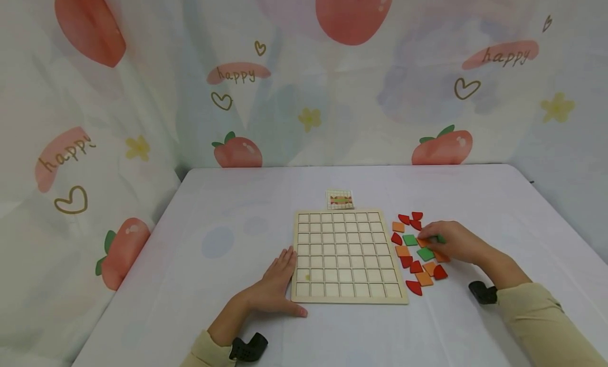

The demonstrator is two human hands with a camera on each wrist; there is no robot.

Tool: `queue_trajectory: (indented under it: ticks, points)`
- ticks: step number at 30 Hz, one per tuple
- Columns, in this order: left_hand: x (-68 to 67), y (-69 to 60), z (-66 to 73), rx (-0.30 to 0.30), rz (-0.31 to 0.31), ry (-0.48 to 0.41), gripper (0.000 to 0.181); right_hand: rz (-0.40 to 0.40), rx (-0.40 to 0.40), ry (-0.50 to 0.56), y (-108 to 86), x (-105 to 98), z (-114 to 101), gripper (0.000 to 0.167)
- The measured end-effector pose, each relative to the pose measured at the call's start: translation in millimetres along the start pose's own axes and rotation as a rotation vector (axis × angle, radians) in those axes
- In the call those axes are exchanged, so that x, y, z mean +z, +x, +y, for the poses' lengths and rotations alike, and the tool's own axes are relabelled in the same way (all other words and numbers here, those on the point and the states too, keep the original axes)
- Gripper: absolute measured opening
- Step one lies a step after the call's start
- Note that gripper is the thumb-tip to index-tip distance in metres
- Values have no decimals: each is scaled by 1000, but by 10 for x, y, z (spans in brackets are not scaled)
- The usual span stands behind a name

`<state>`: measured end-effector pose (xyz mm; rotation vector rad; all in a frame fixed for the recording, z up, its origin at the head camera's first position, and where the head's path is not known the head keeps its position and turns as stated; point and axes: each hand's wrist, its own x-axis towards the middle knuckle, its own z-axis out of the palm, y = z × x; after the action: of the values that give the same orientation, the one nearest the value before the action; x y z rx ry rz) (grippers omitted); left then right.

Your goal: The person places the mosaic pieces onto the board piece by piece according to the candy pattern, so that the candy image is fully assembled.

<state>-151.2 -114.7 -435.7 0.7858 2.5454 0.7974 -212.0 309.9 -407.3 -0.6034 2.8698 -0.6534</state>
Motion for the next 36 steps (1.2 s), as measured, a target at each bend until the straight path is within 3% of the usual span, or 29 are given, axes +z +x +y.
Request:
queue_trajectory:
  ticks: [9,21,30,36]
  points:
    - [12,11,-8,0,2,0,121,6,15,10,-9,-11,-26,25]
    - [30,11,-45,-16,5,9,122,139,0,192,-61,-2,-194,32]
    - [27,8,-38,-6,9,4,121,170,-7,240,-53,29,-290,33]
    - [18,9,-20,-6,13,13,117,225,-54,246,-49,54,-358,35]
